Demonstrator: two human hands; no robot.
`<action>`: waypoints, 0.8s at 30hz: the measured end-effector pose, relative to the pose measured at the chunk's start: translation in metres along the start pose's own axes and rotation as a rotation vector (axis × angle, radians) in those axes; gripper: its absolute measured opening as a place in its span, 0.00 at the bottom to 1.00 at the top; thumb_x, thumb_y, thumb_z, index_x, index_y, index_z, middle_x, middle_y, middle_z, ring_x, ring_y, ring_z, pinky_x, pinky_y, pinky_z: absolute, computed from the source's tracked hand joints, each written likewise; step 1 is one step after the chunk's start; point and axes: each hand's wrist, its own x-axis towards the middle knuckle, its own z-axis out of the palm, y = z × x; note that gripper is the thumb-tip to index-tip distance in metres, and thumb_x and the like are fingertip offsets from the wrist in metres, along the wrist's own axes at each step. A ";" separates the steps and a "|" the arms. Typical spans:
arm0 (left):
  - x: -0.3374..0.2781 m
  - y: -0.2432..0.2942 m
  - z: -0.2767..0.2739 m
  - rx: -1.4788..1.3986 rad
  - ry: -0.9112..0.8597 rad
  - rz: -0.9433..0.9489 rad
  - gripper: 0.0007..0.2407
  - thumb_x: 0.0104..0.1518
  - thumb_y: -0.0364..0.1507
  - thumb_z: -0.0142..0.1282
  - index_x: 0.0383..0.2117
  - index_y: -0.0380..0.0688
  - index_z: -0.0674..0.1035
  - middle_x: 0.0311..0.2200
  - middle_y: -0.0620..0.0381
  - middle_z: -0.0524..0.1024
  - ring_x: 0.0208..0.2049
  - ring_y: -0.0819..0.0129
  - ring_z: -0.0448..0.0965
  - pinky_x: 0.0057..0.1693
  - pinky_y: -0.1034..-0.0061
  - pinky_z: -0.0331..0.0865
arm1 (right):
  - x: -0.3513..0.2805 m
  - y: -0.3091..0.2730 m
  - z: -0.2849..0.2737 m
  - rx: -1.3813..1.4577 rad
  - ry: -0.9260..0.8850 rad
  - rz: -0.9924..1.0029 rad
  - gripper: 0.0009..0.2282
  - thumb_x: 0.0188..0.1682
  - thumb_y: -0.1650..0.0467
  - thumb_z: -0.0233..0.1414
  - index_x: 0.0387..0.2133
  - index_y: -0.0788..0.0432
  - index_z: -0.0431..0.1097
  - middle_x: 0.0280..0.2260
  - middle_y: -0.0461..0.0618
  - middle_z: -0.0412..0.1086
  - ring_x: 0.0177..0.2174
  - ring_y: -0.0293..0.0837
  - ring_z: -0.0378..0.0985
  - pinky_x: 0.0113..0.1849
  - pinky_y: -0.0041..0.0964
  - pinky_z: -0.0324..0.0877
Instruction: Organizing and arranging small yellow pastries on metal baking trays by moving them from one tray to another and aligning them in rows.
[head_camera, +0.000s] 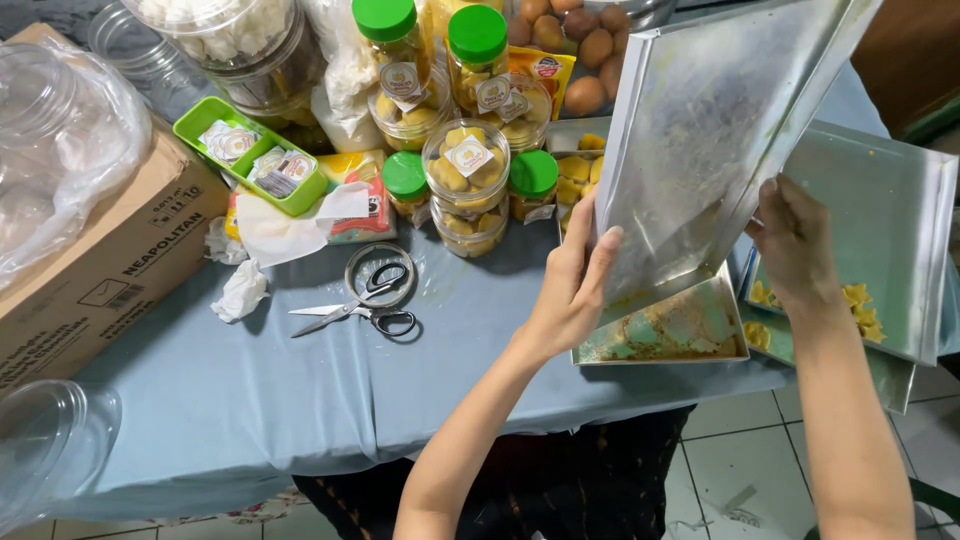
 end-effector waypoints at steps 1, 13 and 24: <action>0.000 -0.006 -0.002 0.000 -0.002 -0.001 0.22 0.72 0.39 0.33 0.69 0.46 0.58 0.32 0.61 0.64 0.28 0.74 0.54 0.39 0.79 0.55 | -0.002 -0.003 -0.001 0.001 0.002 0.001 0.15 0.70 0.68 0.34 0.40 0.65 0.64 0.36 0.51 0.66 0.43 0.45 0.72 0.56 0.46 0.77; 0.001 -0.035 -0.024 0.071 -0.319 0.426 0.21 0.72 0.17 0.48 0.68 0.50 0.63 0.69 0.58 0.65 0.73 0.58 0.67 0.77 0.60 0.68 | -0.025 0.041 -0.054 0.223 0.061 -0.245 0.19 0.67 0.57 0.39 0.39 0.57 0.69 0.41 0.59 0.75 0.45 0.54 0.83 0.49 0.44 0.81; -0.001 -0.035 -0.039 0.457 -0.392 0.449 0.40 0.55 0.60 0.46 0.71 0.51 0.57 0.73 0.62 0.58 0.80 0.53 0.51 0.83 0.35 0.32 | -0.042 0.130 -0.124 0.045 -0.205 -0.597 0.07 0.54 0.70 0.53 0.45 0.55 0.68 0.55 0.69 0.67 0.56 0.68 0.74 0.74 0.79 0.60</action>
